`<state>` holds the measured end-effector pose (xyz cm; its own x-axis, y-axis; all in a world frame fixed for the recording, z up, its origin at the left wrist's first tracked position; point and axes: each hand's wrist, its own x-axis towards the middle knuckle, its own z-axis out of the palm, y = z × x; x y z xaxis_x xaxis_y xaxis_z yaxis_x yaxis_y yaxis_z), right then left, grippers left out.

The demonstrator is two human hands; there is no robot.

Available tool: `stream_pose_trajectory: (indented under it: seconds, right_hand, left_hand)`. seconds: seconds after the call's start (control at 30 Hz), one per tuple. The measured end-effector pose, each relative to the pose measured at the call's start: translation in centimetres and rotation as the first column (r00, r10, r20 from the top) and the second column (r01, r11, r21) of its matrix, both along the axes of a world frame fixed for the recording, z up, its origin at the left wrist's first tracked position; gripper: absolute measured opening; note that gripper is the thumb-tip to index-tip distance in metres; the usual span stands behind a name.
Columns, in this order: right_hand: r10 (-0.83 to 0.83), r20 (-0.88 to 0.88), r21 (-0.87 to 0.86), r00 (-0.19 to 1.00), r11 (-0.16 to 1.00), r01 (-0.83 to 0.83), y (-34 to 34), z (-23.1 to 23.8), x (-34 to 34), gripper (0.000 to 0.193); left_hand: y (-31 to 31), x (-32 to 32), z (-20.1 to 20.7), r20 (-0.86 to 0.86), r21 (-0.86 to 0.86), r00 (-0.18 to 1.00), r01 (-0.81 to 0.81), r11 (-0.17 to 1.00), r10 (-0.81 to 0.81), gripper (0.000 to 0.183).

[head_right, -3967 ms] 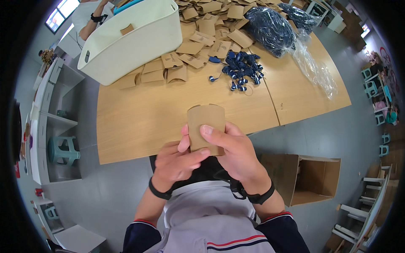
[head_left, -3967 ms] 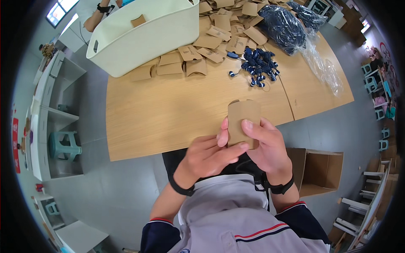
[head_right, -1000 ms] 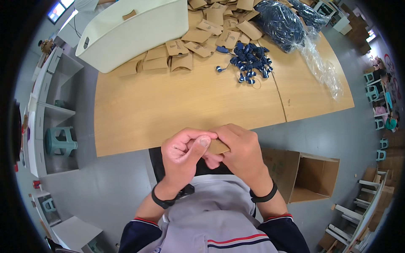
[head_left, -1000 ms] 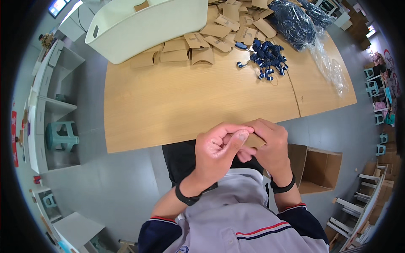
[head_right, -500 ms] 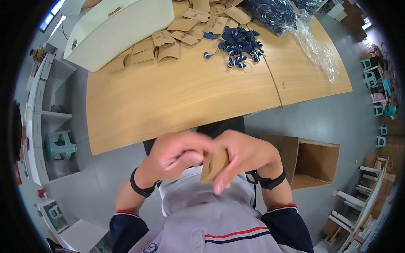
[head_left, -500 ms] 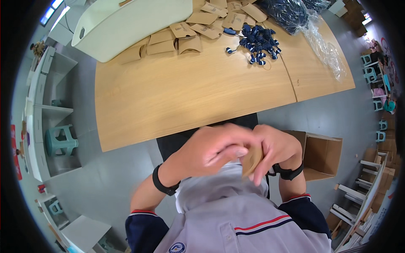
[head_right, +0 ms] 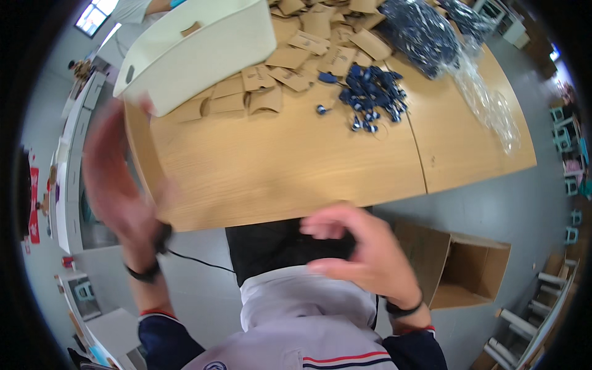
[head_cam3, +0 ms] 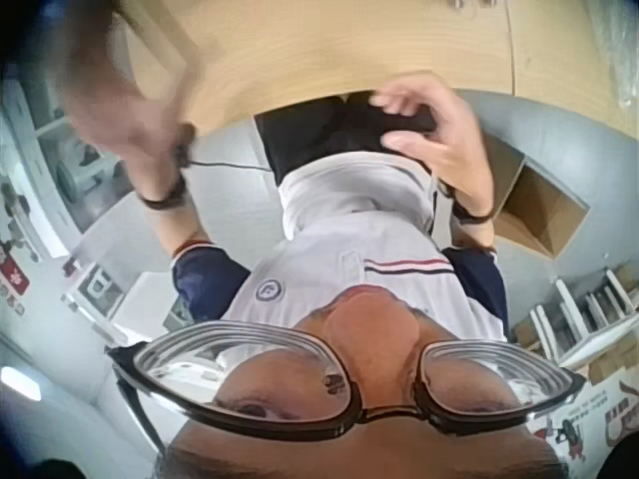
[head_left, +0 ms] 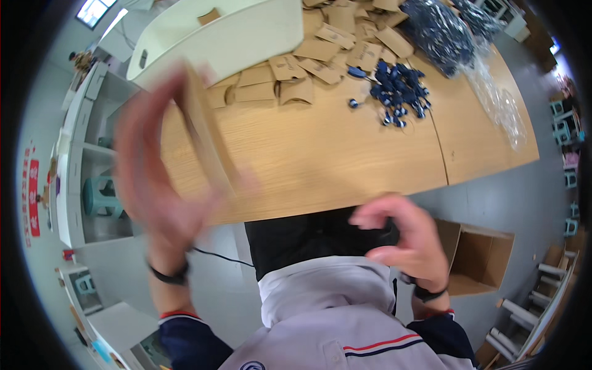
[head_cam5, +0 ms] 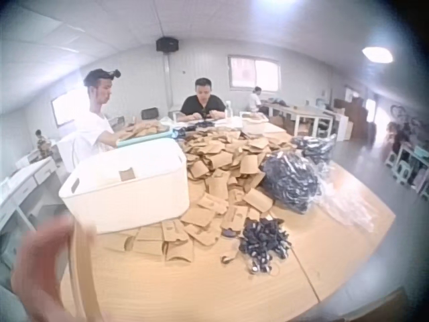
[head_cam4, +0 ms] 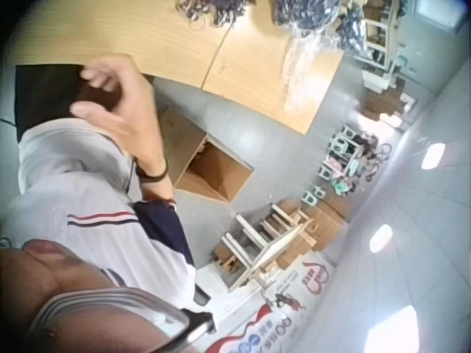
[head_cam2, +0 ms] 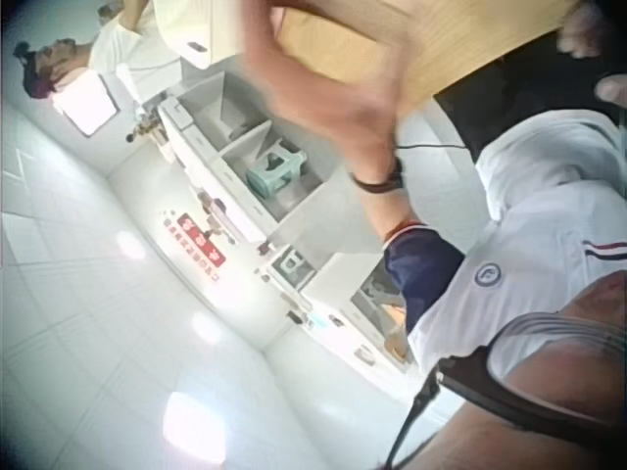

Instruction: Assembling electronic earphones into cardboard sleeves and organizing them into containers within a factory setting.

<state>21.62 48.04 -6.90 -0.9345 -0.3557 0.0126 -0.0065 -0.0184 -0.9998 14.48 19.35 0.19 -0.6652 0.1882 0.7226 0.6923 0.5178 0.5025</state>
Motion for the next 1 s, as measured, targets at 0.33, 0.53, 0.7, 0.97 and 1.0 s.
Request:
stream_pose_trajectory:
  seconds: [0.33, 0.53, 0.7, 0.97, 1.0]
  right_hand:
    - [-0.025, -0.304, 0.549, 0.952, 0.812, 0.197, 4.5, 10.2, -6.1, 0.03]
    - [0.279, -0.198, 0.894, 0.94, 0.444, 0.056, 1.3, 6.1, -19.5, 0.028]
    - [0.531, -0.405, 0.912, 0.744, 0.292, 0.288, -0.3, -1.0, -24.5, 0.03]
    - [0.589, -0.387, 0.914, 0.71, 0.144, 0.379, -0.7, -1.5, -24.2, 0.029]
    - [0.5, -0.455, 0.89, 0.736, 0.243, 0.385, -0.7, -0.6, -24.0, 0.026]
  left_hand:
    - [-6.7, -14.7, -1.1, 0.069, -0.491, 0.945, -0.247, 0.835, 0.32, 0.057]
    - [3.4, -13.8, -7.5, -0.124, -0.691, 0.976, -0.215, 0.69, 0.179, 0.056]
    - [5.1, -13.4, -11.0, 0.227, -0.746, 0.925, -0.036, 0.665, 0.306, 0.06]
    - [3.5, -8.2, -11.9, 0.373, -0.726, 0.898, 0.125, 0.676, 0.233, 0.064]
    - [2.9, -7.2, -11.6, 0.372, -0.726, 0.899, 0.125, 0.677, 0.233, 0.064]
